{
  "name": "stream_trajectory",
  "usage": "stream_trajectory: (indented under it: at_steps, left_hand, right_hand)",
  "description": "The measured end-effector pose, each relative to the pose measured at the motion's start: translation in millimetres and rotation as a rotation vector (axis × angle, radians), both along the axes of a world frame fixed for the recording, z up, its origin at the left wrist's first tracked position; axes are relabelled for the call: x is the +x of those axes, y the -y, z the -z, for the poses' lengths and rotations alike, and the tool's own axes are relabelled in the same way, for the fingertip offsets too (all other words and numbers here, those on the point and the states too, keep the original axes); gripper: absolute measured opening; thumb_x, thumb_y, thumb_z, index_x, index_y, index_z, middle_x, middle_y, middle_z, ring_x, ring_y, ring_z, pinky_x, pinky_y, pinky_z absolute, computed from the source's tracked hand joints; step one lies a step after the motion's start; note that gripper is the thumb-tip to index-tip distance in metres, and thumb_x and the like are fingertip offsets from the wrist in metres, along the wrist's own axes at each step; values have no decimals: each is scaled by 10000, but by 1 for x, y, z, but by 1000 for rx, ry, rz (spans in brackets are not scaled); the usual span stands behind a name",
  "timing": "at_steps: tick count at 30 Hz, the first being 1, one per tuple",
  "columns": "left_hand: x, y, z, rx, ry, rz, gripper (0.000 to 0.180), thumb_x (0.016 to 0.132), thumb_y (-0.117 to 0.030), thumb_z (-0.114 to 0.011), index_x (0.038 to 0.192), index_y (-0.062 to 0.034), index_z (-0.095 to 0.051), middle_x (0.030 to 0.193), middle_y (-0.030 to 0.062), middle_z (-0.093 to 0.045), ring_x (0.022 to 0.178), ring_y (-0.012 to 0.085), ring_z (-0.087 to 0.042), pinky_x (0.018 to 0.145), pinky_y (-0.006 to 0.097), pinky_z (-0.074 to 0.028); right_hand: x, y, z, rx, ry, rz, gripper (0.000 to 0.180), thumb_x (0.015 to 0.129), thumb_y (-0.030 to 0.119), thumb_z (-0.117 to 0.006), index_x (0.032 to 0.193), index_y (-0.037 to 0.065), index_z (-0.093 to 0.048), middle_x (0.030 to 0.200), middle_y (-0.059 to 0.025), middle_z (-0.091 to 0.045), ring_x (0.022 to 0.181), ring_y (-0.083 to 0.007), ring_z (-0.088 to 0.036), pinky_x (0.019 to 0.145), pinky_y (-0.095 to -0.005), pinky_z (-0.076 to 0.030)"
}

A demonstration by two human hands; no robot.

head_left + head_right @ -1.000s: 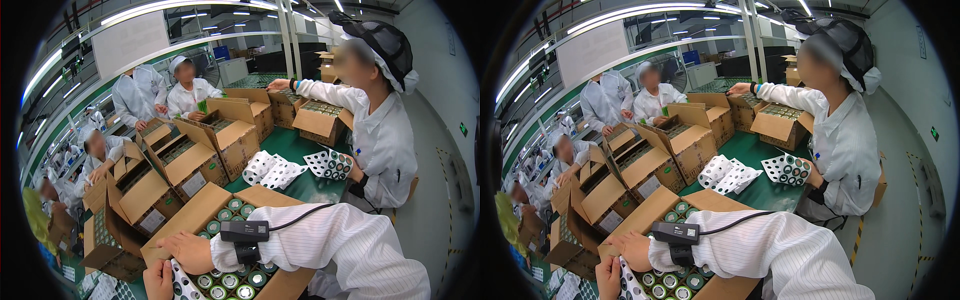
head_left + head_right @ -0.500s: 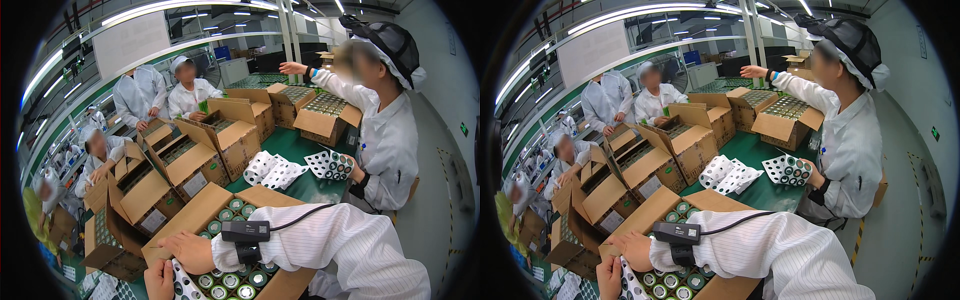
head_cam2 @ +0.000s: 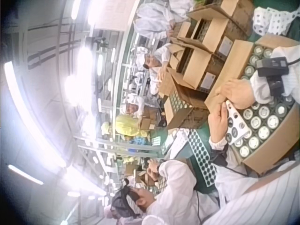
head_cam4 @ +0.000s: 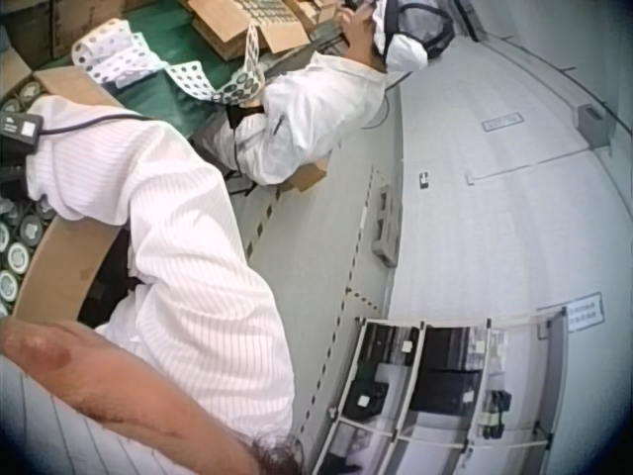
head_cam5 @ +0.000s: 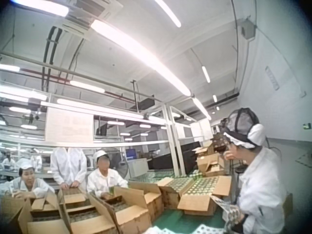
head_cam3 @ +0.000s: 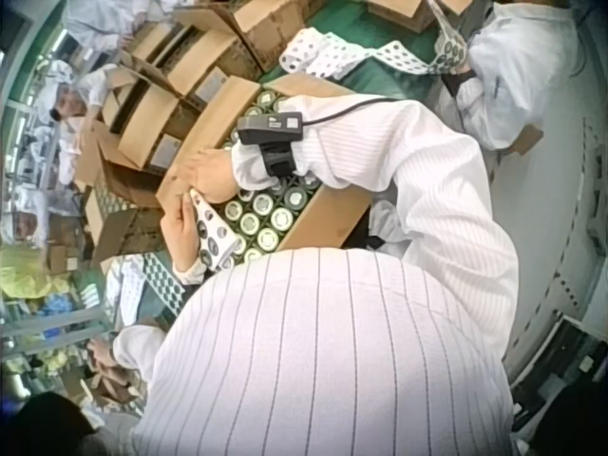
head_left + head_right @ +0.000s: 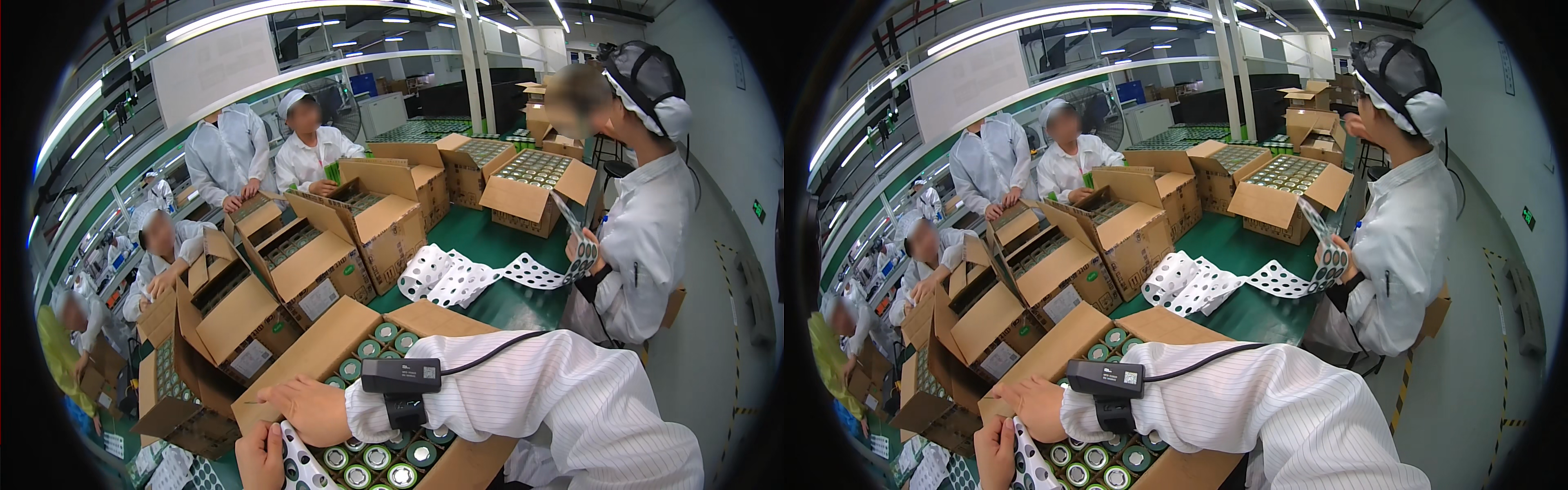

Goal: Applying circular green stickers to the top of cylindrical battery cells in a factory setting.

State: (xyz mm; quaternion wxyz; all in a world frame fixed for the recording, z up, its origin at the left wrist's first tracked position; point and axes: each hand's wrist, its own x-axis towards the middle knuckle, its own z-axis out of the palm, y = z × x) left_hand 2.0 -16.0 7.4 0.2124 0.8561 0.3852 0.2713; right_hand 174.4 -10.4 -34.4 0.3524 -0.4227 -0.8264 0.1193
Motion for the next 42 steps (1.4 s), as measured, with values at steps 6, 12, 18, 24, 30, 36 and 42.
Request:
stream_trajectory:
  at_steps: [6,12,18,24,30,36,42]
  left_hand:
    - [2,3,-2,-26,-4,-9,245,923,-178,-492,959,47,-581,791,241,-603,687,302,-618,612,327,-455]
    - [1,1,-2,-23,-38,-24,250,926,-173,-488,989,50,-584,833,227,-623,750,285,-630,666,320,-466]
    - [2,1,-3,-58,-18,-8,254,930,-173,-485,994,52,-584,821,217,-627,746,250,-630,666,307,-464]
    - [0,4,-6,-56,-50,-22,252,935,-166,-474,1021,50,-570,852,195,-637,751,231,-623,674,294,-461]
    - [4,0,-2,-42,-49,5,248,936,-168,-471,1002,52,-564,822,217,-615,713,228,-603,647,300,-452]
    - [-10,0,3,-54,-16,-4,258,940,-168,-459,912,74,-545,673,167,-567,596,154,-466,548,296,-404]
    - [1,-2,1,-44,-11,37,294,942,-184,-464,888,93,-544,672,158,-577,598,143,-464,540,294,-400]
  right_hand:
    - [0,2,0,3,-21,8,496,757,39,-513,1220,-27,-347,1144,-242,-490,1057,-407,-467,957,-442,-318]
    - [1,1,-1,8,-36,-19,499,761,36,-515,1226,-30,-346,1148,-244,-489,1066,-409,-459,959,-443,-315]
    - [1,2,-4,-28,5,0,500,767,37,-512,1231,-31,-340,1169,-239,-480,1090,-401,-451,965,-448,-308]
    - [-3,-1,-4,-50,12,-17,490,776,54,-509,1229,-33,-342,1187,-235,-472,1138,-370,-438,978,-441,-292]
    - [1,-3,4,-12,-31,20,524,763,71,-525,1246,-24,-346,1167,-226,-483,1101,-380,-452,967,-446,-301]
    - [-17,-10,-2,-23,89,72,546,723,254,-571,1216,49,-456,1202,-169,-489,1099,-332,-485,938,-403,-349]
    - [-1,3,-17,-31,200,77,565,780,340,-542,1235,26,-429,1202,-195,-508,1109,-338,-494,924,-427,-382]
